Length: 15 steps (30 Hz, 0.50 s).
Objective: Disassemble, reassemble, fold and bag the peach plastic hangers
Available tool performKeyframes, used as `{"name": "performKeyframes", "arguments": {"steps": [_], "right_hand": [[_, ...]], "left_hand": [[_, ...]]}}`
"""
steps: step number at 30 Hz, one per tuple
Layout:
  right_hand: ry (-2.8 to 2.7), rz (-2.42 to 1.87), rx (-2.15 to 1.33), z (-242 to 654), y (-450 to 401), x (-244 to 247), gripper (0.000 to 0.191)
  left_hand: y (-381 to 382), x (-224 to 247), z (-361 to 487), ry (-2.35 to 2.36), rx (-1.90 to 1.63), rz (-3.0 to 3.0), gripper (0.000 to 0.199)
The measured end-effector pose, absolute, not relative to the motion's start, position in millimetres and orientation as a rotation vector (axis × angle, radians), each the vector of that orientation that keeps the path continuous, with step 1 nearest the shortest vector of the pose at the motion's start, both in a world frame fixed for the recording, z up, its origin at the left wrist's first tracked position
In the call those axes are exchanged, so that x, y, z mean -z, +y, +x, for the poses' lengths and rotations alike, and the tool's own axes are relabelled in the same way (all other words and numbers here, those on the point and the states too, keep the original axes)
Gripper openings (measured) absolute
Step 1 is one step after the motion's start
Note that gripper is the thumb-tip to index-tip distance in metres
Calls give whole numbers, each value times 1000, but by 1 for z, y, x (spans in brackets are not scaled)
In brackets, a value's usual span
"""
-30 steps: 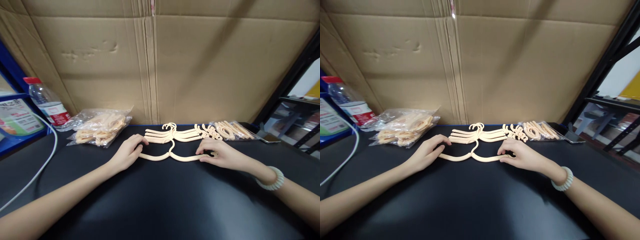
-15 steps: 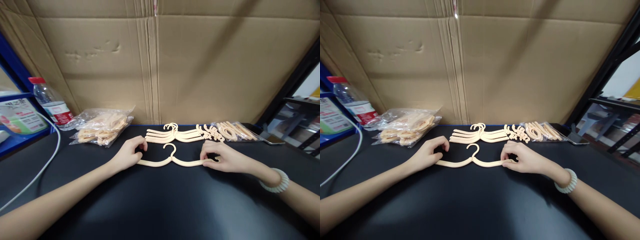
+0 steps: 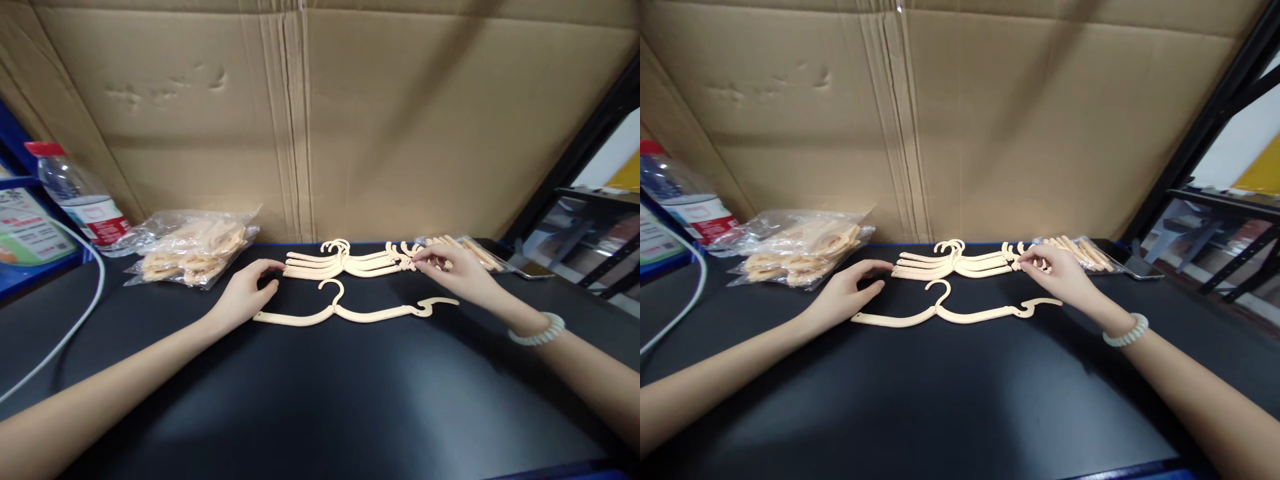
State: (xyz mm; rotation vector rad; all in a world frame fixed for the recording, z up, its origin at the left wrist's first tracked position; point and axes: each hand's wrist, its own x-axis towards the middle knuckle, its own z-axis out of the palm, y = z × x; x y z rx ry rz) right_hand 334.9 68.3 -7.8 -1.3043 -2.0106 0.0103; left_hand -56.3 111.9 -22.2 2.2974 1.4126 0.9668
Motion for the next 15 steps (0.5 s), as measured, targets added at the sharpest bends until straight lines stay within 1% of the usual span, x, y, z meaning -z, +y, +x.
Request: {"name": "performKeyframes", "arguments": {"steps": [4,10,15], "right_hand": [[-1974,-1409,180,358,81,9,20],[-2172,-1438,252,374,90,9,19],[-2241,-1481,276,380,87,4,20]], "left_hand": [[113,22,-55,1417,-924,2307,42],[114,24,-55,1413,-895,2347,48],[115,24,-56,1417,-902,2368,45]]}}
